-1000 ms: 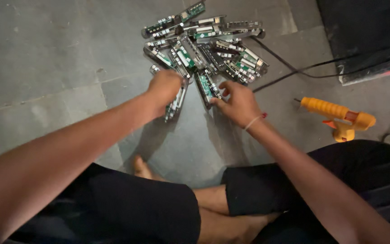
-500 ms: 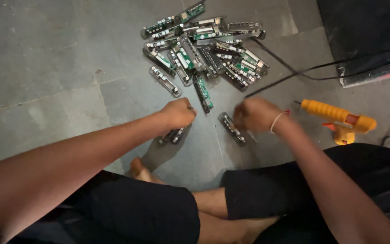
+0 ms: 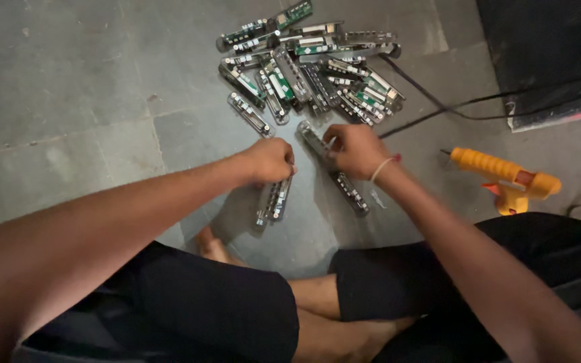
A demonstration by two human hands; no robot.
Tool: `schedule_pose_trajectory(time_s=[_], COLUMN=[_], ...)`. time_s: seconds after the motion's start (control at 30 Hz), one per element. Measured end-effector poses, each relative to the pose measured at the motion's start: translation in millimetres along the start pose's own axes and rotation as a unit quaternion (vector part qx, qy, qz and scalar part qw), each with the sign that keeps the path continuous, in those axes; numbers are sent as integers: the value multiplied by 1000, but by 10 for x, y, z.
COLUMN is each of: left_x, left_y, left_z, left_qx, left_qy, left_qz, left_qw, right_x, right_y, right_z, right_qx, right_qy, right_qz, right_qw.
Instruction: The person sits on the floor and uses a hot glue gun to apply glue to small green circuit boards. They pick up boards from a pile, apply glue, and place them back down, repeating the process.
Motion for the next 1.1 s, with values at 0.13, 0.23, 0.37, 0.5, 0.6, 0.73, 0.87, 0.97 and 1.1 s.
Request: schedule_pose_trajectory(time_s=[0.13, 0.23, 0.37, 0.5, 0.6, 0.73, 0.87, 0.97, 1.1], left_x=[6, 48, 109, 94, 47, -34, -35, -22, 77], left_y=[-46, -5, 51, 51, 47, 89, 122, -112, -1100], left_z=[52, -14, -19, -5, 1, 1, 21, 147, 127], left_qx=[-54, -6, 107, 19, -62, -152, -188, -289, -247], left_qy=[68, -9, -28, 16, 54, 97, 112, 119, -22], left_qz=[16, -10, -29, -34, -24, -17, -52, -80, -63], left_qw=[996, 1000, 993, 999, 996, 983, 974, 947, 967], right_x=[158, 322, 441, 492, 496, 493, 503, 367, -93], right_y=[-48, 11, 171, 229, 215, 219, 249, 152, 18], right_z=[210, 217, 76, 33, 24, 16, -8, -160, -574], right_qx=[10, -29, -55, -54, -69, -76, -67, -2, -49], right_qy=[8, -27, -83, -89, -93, -82, -104, -175, -122], right_qz=[-21, -44, -86, -109, -110, -113, -165, -98, 39], right_qw=[1000, 998, 991, 989, 987, 987, 979, 980, 991])
Point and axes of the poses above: each hand's wrist, its own x-axis away from the middle knuckle, its own y-axis out of the palm, z = x × y, the point moved 5 cm from there along -x, towards the middle knuckle, and after that the axes turned 2 degrees about -y, right-handed, at the moved point
